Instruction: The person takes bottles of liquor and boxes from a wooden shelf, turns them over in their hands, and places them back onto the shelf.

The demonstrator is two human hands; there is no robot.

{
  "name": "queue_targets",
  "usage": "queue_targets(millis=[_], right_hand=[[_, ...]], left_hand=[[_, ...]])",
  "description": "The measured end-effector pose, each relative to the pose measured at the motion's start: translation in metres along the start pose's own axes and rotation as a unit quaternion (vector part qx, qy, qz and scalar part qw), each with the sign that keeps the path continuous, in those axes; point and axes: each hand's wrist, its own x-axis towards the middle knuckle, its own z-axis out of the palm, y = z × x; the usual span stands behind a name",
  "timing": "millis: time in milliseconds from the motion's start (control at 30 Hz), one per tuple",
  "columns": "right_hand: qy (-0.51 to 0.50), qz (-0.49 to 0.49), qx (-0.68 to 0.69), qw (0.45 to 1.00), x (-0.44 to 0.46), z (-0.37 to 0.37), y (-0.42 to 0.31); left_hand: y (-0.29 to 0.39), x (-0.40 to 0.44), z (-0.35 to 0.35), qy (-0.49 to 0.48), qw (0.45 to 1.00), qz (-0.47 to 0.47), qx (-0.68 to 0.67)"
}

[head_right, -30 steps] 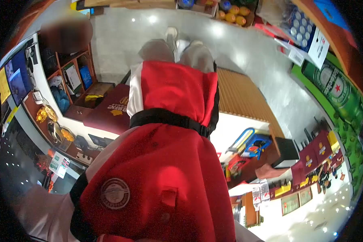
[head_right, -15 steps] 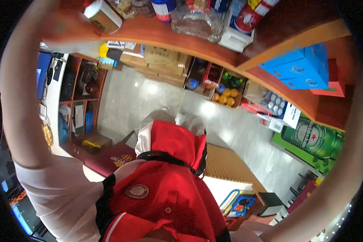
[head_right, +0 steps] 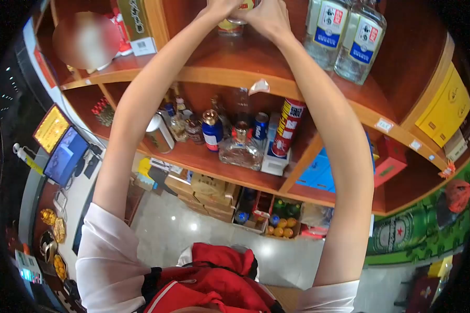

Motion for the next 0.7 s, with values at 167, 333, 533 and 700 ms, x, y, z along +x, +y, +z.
queue_targets(millis=[167,333,533,700], right_hand=[[0.009,-0.082,0.04,0.996,-0.001,-0.023,-0.063],[0.066,-0.076,-0.022,0.995,-0.046,-0.017,-0.097],[0.067,-0.104,0.05,0.991,-0.118,0.031,-0.158],[-0.025,-0.134,0.066,0.988,-0.159,0.118,-0.213]], left_hand=[[0.042,0.019,-0.038,0.053,0.997,0.055,-0.007],[0.102,0.006,-0.095,0.011,0.986,-0.068,-0.151],[0.094,-0.036,-0.201,0.031,0.995,-0.049,-0.086],[0.07,-0.083,-0.319,0.092,0.979,-0.147,-0.103]])
